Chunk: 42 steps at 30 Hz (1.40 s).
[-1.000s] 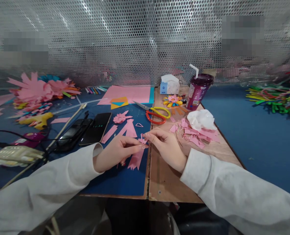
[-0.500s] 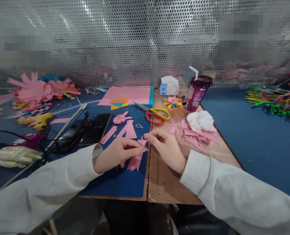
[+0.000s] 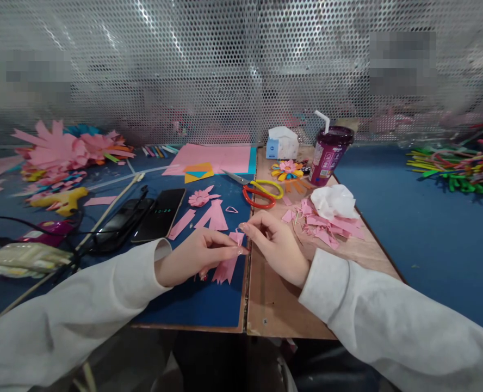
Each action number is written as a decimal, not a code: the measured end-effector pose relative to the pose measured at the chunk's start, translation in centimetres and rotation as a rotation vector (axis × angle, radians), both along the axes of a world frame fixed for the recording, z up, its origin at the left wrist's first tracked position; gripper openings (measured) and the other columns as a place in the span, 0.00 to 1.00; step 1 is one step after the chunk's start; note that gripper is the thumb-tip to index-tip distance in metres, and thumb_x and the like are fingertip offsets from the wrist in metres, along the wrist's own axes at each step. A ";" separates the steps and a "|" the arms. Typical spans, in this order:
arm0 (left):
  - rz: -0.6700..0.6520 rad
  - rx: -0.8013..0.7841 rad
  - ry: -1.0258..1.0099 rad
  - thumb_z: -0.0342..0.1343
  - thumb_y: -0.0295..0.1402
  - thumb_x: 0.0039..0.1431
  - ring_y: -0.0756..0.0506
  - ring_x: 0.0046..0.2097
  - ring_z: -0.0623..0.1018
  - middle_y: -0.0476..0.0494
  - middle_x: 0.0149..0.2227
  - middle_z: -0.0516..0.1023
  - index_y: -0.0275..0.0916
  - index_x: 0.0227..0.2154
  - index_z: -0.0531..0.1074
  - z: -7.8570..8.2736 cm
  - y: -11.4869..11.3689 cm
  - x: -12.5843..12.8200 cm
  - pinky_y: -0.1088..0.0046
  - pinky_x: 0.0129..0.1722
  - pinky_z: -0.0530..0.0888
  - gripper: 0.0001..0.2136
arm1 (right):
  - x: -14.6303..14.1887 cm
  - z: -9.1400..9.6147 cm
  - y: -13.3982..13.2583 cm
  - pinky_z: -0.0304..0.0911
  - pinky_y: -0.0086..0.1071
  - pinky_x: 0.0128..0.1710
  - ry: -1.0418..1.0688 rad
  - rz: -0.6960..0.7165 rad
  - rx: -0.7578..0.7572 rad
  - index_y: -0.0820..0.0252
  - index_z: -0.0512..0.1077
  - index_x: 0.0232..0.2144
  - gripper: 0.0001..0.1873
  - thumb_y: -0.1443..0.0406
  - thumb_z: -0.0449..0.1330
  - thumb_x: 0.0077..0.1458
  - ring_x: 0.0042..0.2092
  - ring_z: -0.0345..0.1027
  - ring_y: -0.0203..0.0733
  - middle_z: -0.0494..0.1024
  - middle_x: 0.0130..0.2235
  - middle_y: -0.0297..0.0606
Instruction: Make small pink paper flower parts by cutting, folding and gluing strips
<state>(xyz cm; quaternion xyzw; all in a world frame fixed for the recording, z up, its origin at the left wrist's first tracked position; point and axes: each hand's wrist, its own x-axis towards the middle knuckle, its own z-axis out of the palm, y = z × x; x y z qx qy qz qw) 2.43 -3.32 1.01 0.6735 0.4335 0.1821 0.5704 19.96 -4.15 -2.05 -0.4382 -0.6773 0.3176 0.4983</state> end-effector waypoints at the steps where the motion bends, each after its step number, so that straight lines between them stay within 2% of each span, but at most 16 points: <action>1: 0.000 -0.003 0.001 0.56 0.37 0.53 0.57 0.13 0.61 0.52 0.15 0.69 0.32 0.34 0.78 0.0 0.0 0.0 0.84 0.10 0.59 0.13 | 0.0 0.0 0.0 0.59 0.29 0.30 -0.016 0.005 0.024 0.59 0.68 0.26 0.11 0.59 0.56 0.57 0.30 0.63 0.34 0.70 0.27 0.33; 7: -0.012 -0.044 -0.002 0.58 0.36 0.52 0.58 0.12 0.59 0.54 0.13 0.66 0.33 0.34 0.79 0.1 0.0 0.1 0.84 0.10 0.58 0.12 | 0.4 -0.3 0.0 0.59 0.31 0.31 -0.102 0.027 0.199 0.59 0.67 0.27 0.09 0.61 0.55 0.58 0.30 0.63 0.34 0.70 0.27 0.33; 12: 0.017 -0.108 -0.086 0.58 0.37 0.53 0.57 0.11 0.57 0.57 0.10 0.60 0.33 0.34 0.79 -0.2 0.2 -0.1 0.83 0.09 0.54 0.12 | 0.4 -0.1 0.0 0.59 0.30 0.28 -0.078 -0.011 0.243 0.58 0.66 0.27 0.09 0.63 0.53 0.59 0.29 0.63 0.34 0.69 0.27 0.33; 16: 0.047 -0.145 -0.143 0.58 0.37 0.53 0.58 0.11 0.55 0.58 0.09 0.58 0.34 0.35 0.78 -0.7 0.4 -0.1 0.83 0.10 0.52 0.12 | 0.3 0.1 0.0 0.60 0.31 0.31 -0.028 -0.023 0.253 0.58 0.66 0.27 0.09 0.64 0.53 0.59 0.30 0.64 0.34 0.70 0.27 0.33; 20: 0.058 -0.150 -0.150 0.58 0.38 0.52 0.58 0.11 0.55 0.58 0.09 0.57 0.35 0.37 0.78 -1.0 0.4 -0.2 0.82 0.11 0.51 0.14 | 0.2 0.2 0.0 0.61 0.30 0.31 -0.006 -0.030 0.210 0.59 0.67 0.26 0.10 0.62 0.55 0.58 0.30 0.65 0.34 0.71 0.26 0.33; 26: 0.080 -0.143 -0.125 0.59 0.42 0.51 0.57 0.12 0.56 0.57 0.09 0.58 0.34 0.38 0.78 -0.9 0.6 -0.3 0.82 0.12 0.52 0.17 | 0.1 0.3 0.0 0.63 0.30 0.33 0.046 -0.059 0.020 0.59 0.72 0.31 0.17 0.57 0.47 0.62 0.32 0.67 0.34 0.74 0.31 0.35; 32: 0.083 -0.117 -0.127 0.58 0.41 0.51 0.57 0.12 0.55 0.58 0.09 0.57 0.34 0.39 0.78 -0.6 0.3 -0.1 0.82 0.11 0.53 0.17 | -0.1 0.4 0.0 0.65 0.33 0.37 0.046 0.004 -0.020 0.57 0.76 0.32 0.13 0.57 0.54 0.57 0.37 0.70 0.38 0.78 0.35 0.37; 36: 0.067 -0.085 -0.081 0.58 0.40 0.51 0.57 0.12 0.57 0.57 0.10 0.58 0.35 0.39 0.78 -0.5 0.3 -0.1 0.83 0.10 0.55 0.16 | -0.1 0.0 0.0 0.65 0.35 0.36 0.008 -0.001 -0.048 0.56 0.76 0.33 0.11 0.58 0.59 0.53 0.36 0.71 0.40 0.79 0.35 0.37; 42: 0.058 -0.085 -0.037 0.56 0.38 0.53 0.57 0.11 0.57 0.56 0.10 0.61 0.34 0.39 0.78 -0.6 0.4 -0.1 0.83 0.10 0.55 0.14 | -0.2 0.2 0.1 0.65 0.33 0.35 0.052 0.080 -0.045 0.57 0.75 0.28 0.08 0.60 0.60 0.53 0.35 0.70 0.37 0.78 0.32 0.35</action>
